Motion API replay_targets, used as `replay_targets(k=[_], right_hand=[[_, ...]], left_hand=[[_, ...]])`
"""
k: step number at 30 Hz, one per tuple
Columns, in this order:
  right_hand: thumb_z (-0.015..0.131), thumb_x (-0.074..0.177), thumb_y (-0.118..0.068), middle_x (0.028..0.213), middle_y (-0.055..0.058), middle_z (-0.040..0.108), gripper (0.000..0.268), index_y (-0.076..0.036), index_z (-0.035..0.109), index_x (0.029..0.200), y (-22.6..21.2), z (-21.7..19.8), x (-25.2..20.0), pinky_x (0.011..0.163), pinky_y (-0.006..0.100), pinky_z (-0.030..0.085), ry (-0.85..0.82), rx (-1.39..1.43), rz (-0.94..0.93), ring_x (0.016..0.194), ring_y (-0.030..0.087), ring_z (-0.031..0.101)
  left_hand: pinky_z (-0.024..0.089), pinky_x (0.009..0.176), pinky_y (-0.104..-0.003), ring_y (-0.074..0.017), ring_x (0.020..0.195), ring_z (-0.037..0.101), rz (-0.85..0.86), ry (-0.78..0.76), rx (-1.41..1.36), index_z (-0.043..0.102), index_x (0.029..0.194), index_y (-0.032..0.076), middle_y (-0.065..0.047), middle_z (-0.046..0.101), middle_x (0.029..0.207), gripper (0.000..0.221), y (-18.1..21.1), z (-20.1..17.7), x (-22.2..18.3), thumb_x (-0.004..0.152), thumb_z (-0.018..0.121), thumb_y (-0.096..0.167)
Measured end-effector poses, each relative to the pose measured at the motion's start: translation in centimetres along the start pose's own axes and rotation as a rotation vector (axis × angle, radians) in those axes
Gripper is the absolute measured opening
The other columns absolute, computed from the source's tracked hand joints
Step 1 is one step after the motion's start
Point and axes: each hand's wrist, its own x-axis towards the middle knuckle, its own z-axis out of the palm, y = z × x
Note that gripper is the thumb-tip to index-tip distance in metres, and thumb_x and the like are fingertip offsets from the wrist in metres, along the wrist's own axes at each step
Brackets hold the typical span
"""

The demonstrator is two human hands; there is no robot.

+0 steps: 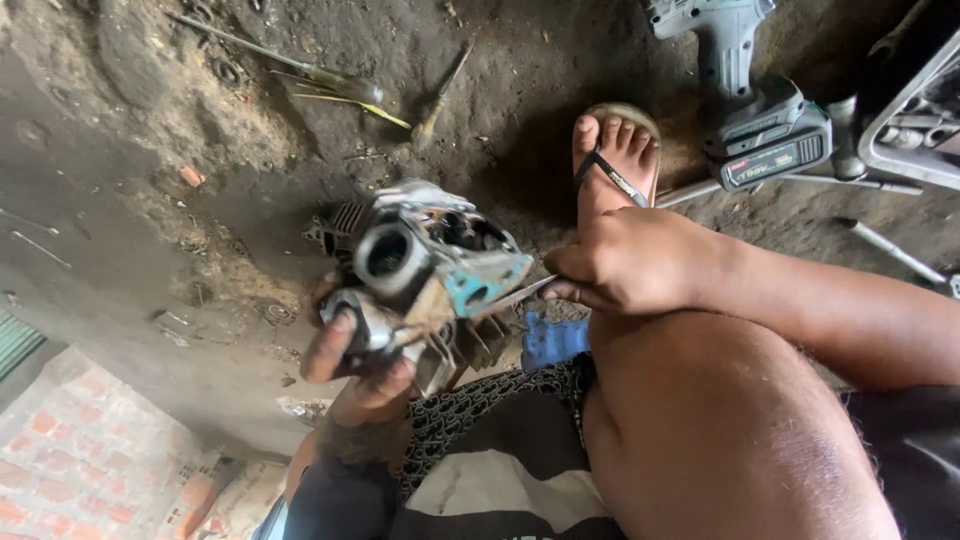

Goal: Scraping old gasket residue from a motorcycle engine cylinder head using a flat-head screwdriver.

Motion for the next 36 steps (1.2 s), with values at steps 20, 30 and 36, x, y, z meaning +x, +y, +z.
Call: replay_targets(k=[20,30,36], right_hand=[[0.058,0.102,-0.038,0.057,0.008,0.061,0.038,-0.014,0.056,0.074,-0.8,-2.3,1.2,0.047,0.043,0.055,-0.017,0.223,-0.017,0.057,0.034,0.070],[0.063,0.097,-0.030,0.078,0.013,0.064,0.027,-0.005,0.068,0.090,-1.3,-1.7,0.0,0.048,0.043,0.049,0.081,-0.068,0.066,0.062,0.033,0.057],[0.070,0.094,-0.032,0.084,0.021,0.054,0.030,-0.005,0.066,0.080,-1.0,-1.5,-0.2,0.054,0.043,0.049,-0.003,0.016,0.092,0.064,0.034,0.051]], left_hand=[[0.059,0.105,-0.036,-0.0223,0.129,0.055,0.056,-0.012,0.116,0.055,0.130,0.050,0.006,0.045,0.140,0.066,-0.7,-0.8,0.8,0.082,0.086,0.017],[0.067,0.104,-0.037,-0.0301,0.145,0.039,-0.021,-0.367,0.570,0.013,0.157,0.042,-0.005,0.012,0.163,0.117,4.7,-2.1,4.7,0.072,0.083,0.080],[0.049,0.118,-0.046,-0.0403,0.143,0.016,0.179,-0.705,0.843,0.004,0.165,0.034,0.004,-0.012,0.171,0.117,6.2,-1.6,7.4,0.100,0.089,0.082]])
